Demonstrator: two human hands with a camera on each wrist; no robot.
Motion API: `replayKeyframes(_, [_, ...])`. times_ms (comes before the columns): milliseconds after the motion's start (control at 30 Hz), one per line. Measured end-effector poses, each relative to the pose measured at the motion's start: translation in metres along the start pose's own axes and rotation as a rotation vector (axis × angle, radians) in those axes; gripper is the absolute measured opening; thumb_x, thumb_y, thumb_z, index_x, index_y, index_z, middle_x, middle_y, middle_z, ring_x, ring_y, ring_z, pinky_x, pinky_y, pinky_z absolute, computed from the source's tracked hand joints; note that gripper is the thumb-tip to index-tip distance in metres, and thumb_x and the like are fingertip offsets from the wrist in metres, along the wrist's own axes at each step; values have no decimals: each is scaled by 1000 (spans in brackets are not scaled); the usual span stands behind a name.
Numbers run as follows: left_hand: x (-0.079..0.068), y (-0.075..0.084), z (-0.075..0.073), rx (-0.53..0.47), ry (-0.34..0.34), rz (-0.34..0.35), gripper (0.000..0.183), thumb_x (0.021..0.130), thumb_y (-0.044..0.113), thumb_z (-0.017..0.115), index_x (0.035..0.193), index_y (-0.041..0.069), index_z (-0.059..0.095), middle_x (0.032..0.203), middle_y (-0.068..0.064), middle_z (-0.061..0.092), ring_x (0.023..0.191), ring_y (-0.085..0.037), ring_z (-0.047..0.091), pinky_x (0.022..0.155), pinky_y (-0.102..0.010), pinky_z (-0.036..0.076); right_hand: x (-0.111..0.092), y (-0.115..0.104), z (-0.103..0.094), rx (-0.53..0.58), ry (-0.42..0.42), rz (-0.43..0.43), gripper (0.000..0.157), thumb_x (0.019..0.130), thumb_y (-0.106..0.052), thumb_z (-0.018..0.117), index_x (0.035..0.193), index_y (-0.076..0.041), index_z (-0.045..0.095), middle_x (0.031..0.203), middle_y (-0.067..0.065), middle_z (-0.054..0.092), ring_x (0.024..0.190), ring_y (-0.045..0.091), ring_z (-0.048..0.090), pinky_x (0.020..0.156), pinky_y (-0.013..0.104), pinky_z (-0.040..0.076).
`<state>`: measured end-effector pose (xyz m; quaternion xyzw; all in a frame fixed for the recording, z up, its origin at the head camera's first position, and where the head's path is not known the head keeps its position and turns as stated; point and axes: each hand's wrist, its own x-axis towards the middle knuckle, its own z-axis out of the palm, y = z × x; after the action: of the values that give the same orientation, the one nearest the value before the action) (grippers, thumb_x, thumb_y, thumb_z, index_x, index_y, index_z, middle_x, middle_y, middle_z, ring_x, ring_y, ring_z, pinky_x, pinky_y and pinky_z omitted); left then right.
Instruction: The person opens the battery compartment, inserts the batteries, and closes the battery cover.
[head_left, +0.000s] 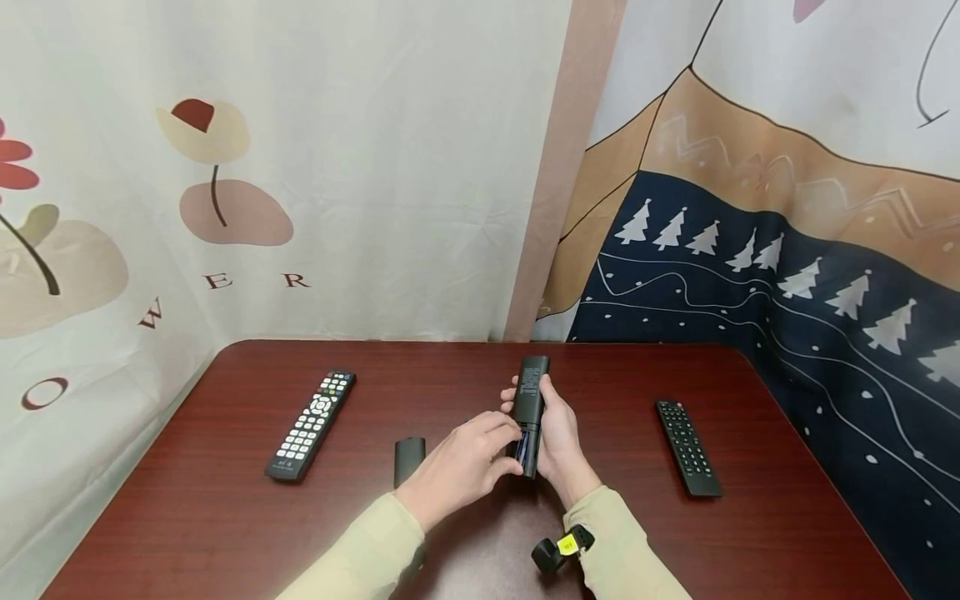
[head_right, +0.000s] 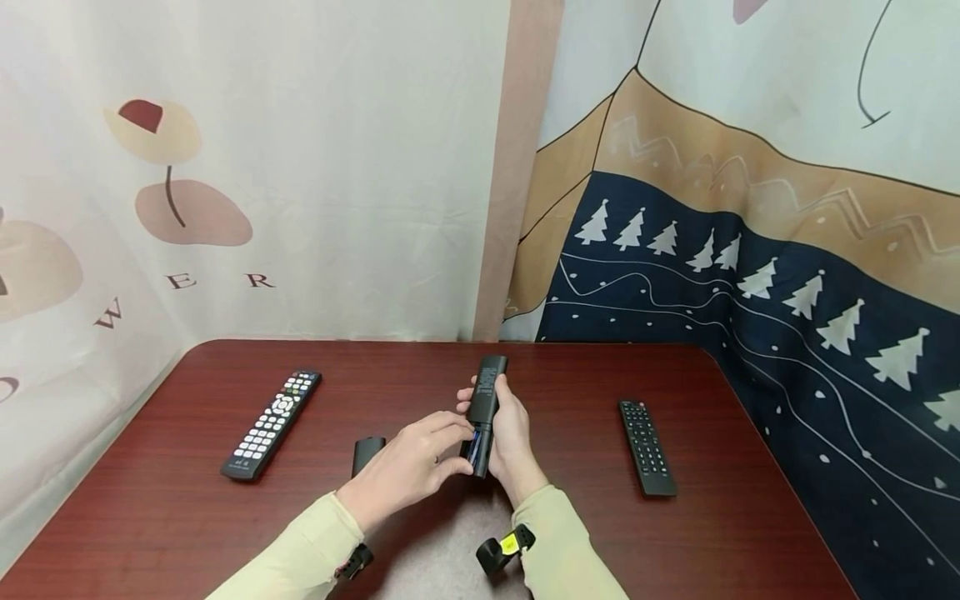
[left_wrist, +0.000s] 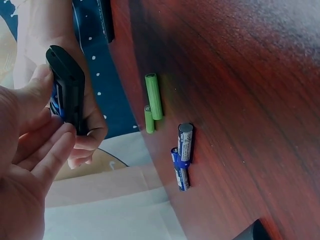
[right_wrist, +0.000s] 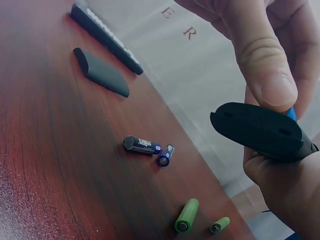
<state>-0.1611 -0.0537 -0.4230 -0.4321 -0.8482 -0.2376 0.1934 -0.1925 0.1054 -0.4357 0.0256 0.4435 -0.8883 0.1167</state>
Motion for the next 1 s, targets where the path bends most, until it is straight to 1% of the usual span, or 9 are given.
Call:
replayKeyframes(300, [1, 1, 1, -8, 22, -18, 34, 73, 25, 84, 97, 8, 66, 91, -1, 61, 81, -8, 50, 70, -16, 46, 0, 2, 0, -13, -5, -12, 51, 107, -42, 22, 134, -4, 41, 101, 8, 61, 83, 16, 62, 66, 27, 51])
replayKeyframes(500, [4, 2, 0, -19, 13, -44, 34, 71, 25, 85, 93, 10, 65, 89, 1, 58, 81, -8, 51, 70, -17, 46, 0, 1, 0, -32, 0, -18, 51, 106, -42, 23, 134, -4, 42, 101, 7, 61, 82, 17, 62, 71, 30, 53])
replayKeyframes(733, [7, 2, 1, -43, -13, -86, 35, 69, 26, 85, 91, 11, 63, 85, 0, 55, 76, -8, 47, 67, -15, 43, 0, 1, 0, -35, -13, -14, 51, 106, -44, 23, 135, -6, 42, 100, 7, 61, 79, 18, 60, 68, 33, 53])
replayKeyframes(900, [9, 2, 0, -40, -18, -91, 36, 68, 27, 86, 90, 11, 62, 85, 1, 55, 77, -8, 47, 67, -16, 44, 0, 3, 0, -40, -9, -25, 51, 106, -43, 24, 135, -6, 43, 100, 7, 62, 78, 17, 60, 66, 33, 53])
replayKeyframes(1000, [10, 2, 0, -39, -21, -94, 36, 69, 27, 85, 89, 11, 61, 86, 1, 55, 77, -9, 47, 67, -16, 44, -1, 4, 0, -30, -14, -16, 51, 106, -43, 23, 134, -5, 43, 101, 7, 62, 79, 16, 60, 66, 31, 52])
